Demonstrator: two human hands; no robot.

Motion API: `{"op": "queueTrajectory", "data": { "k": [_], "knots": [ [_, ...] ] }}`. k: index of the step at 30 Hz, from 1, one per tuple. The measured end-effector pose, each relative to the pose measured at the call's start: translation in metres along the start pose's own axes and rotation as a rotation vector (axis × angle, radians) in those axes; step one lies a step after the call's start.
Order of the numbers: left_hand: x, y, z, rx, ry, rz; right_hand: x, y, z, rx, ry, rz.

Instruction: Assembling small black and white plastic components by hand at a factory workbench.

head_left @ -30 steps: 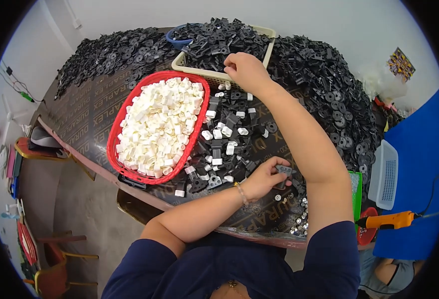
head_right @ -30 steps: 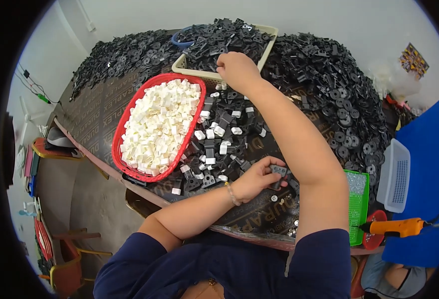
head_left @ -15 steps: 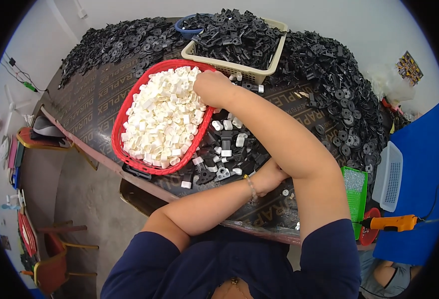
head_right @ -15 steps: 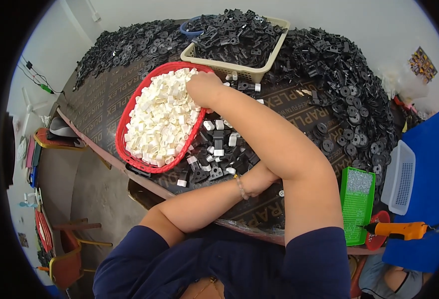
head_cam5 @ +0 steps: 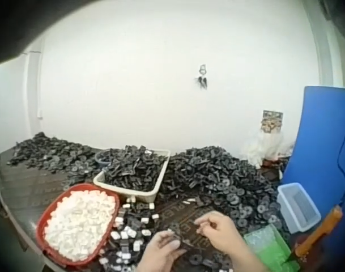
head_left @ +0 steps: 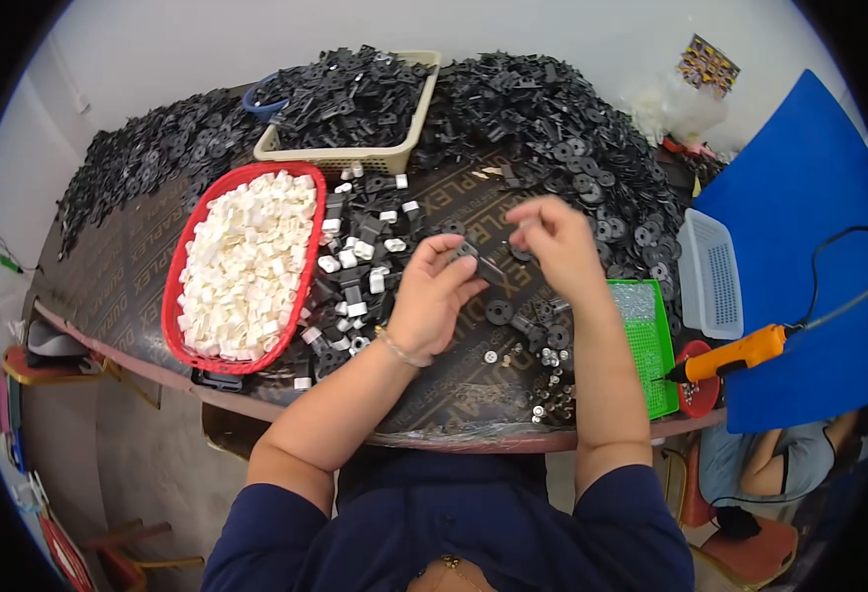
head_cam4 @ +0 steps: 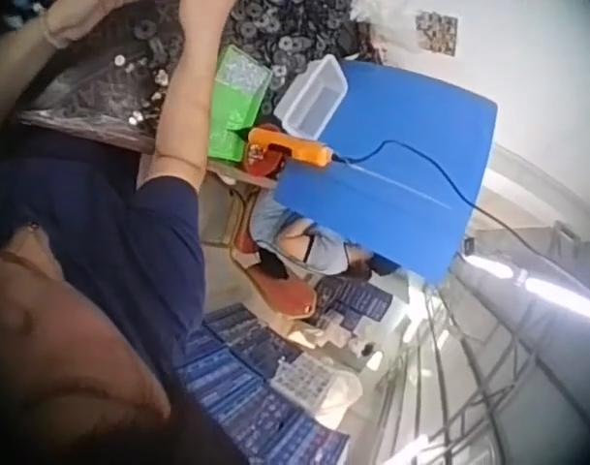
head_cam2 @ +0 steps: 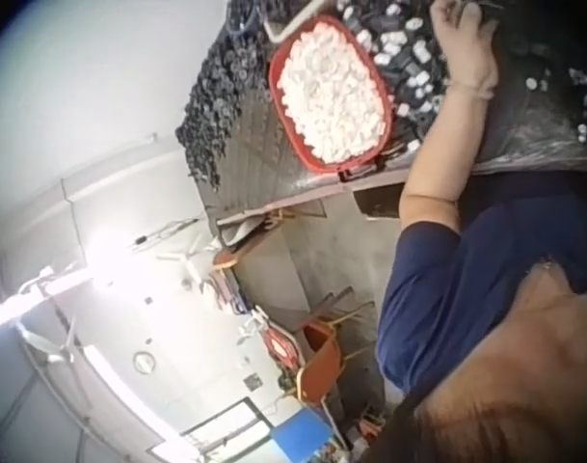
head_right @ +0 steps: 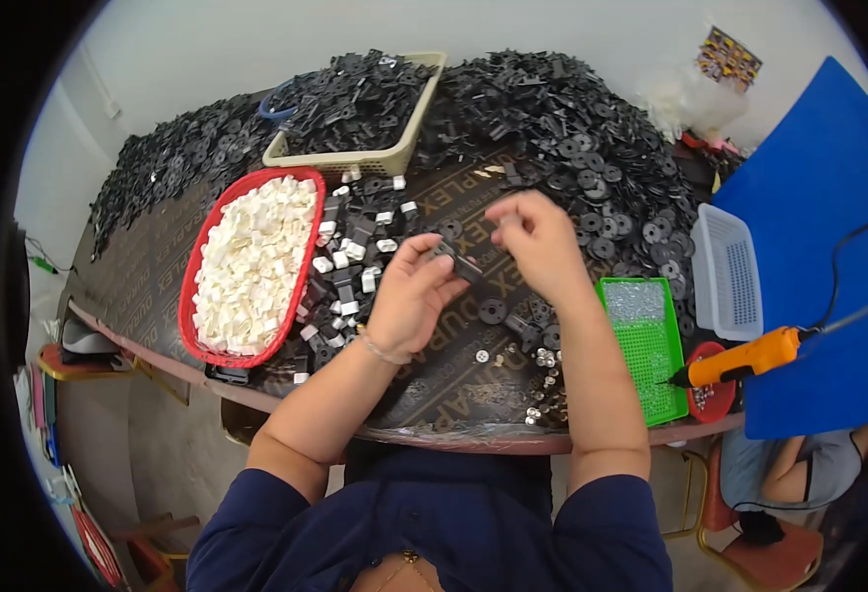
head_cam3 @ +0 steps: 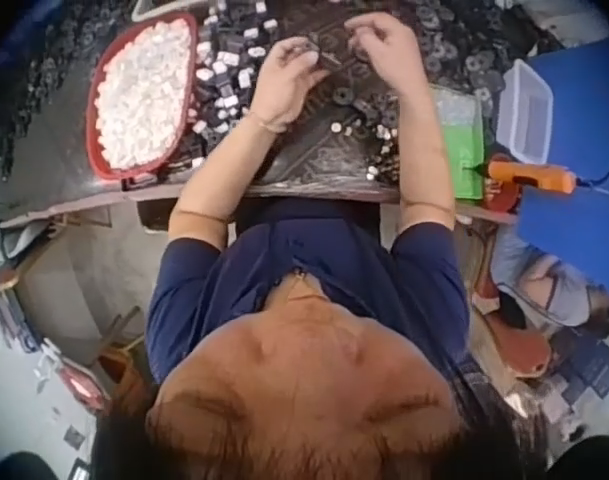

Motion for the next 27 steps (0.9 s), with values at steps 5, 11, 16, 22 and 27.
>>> {"op": "queueTrajectory", "data": {
  "k": [5, 11, 16, 22, 27],
  "knots": [
    [0.019, 0.011, -0.004, 0.038, 0.011, -0.009, -0.028, 0.006, -0.031, 0.218, 0.097, 0.017],
    [0.020, -0.011, 0.014, -0.002, 0.083, -0.039, -0.027, 0.018, -0.044, 0.517, 0.234, 0.099],
    [0.019, -0.018, 0.015, -0.015, 0.078, -0.031, -0.028, 0.022, -0.049, 0.531, 0.262, 0.084],
    [0.018, -0.019, 0.015, -0.033, 0.074, -0.037, -0.027, 0.024, -0.054, 0.530, 0.272, 0.089],
    [0.018, -0.020, 0.013, 0.038, 0.110, -0.048, -0.027, 0.029, -0.052, 0.569, 0.298, 0.096]
  ]
}}
Point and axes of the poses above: each hand's wrist, its own x-axis towards the middle knuckle, its own y-axis out of the palm, z = x × y, the point moved 3 cm from there along x, towards the middle knuckle, and after that the axes turned 1 degree about y, right-handed, at the moved point
